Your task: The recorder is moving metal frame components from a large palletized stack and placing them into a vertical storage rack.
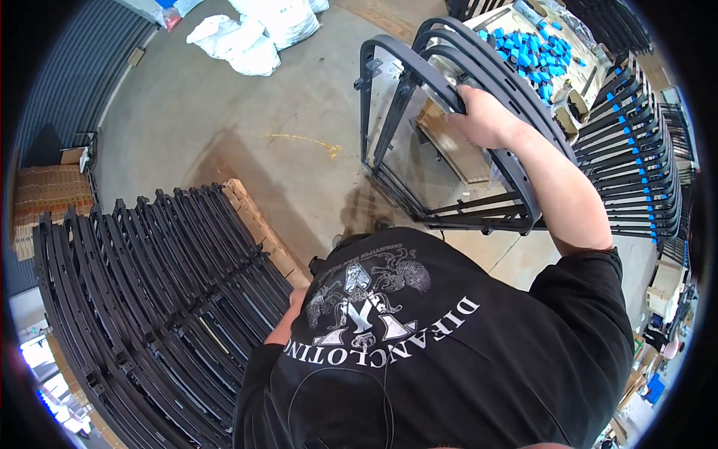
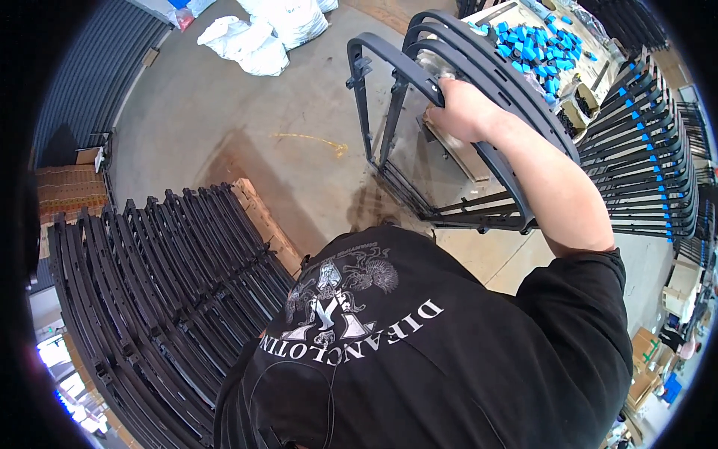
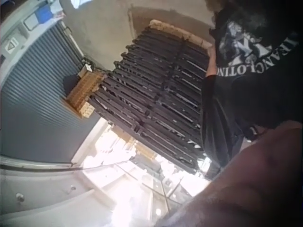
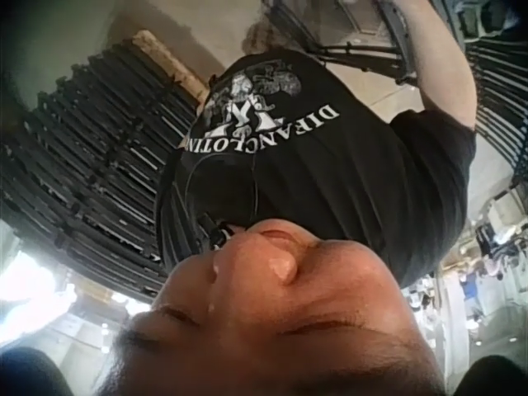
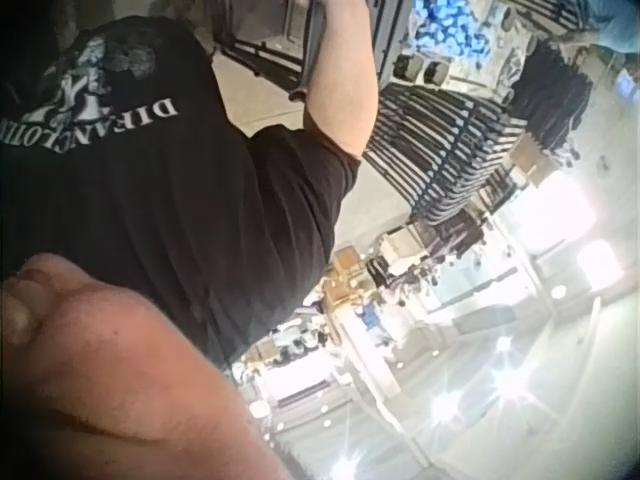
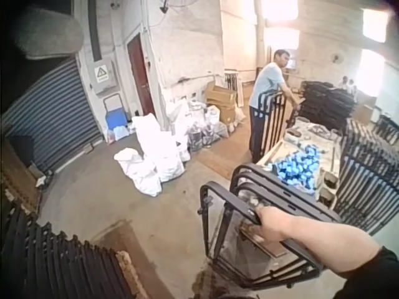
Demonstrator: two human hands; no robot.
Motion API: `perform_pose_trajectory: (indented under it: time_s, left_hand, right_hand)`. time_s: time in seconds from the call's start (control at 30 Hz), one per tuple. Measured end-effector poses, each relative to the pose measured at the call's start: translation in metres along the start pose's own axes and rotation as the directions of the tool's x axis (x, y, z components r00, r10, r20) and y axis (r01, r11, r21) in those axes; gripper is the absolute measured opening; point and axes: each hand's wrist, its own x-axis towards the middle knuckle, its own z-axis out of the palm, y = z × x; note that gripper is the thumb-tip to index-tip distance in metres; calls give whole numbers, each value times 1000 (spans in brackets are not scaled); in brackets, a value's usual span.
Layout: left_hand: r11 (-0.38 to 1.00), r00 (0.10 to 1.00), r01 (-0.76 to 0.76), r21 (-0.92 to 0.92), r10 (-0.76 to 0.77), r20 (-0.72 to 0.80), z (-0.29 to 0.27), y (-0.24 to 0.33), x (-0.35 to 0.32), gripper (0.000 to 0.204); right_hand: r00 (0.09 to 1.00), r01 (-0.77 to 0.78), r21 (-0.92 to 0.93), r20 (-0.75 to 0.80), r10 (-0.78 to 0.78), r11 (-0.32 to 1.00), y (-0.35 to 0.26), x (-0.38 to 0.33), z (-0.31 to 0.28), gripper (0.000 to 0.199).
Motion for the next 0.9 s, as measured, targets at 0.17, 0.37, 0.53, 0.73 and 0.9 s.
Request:
perform_pose_trajectory:
  time_s: [0.17, 0.37, 0.53, 0.73, 0.9]
  left_hand:
    - [994, 998, -41, -101, 37, -47, -23, 6, 5, 35]
    - [578, 892, 401, -711, -423, 159, 8, 7, 45, 33]
    - [376, 947, 152, -914, -321, 25, -95, 40, 46, 23]
    - [459, 788, 302, -836, -613, -52, -250, 103, -14, 47]
    - [571, 631, 260, -778, -711, -311, -306, 66, -151, 43]
  right_hand:
    - [995, -83, 60, -47, 86, 995, 36, -24, -7, 37]
    - [528, 274, -254, -766, -366, 927, -6, -80, -41, 23]
    - [683, 537, 282, -698, -214, 795, -17, -94, 0, 14]
    - [960, 259, 621, -250, -126, 740, -39, -78, 126, 17]
    - [921, 373, 640, -167, -352, 671, -70, -60, 154, 14]
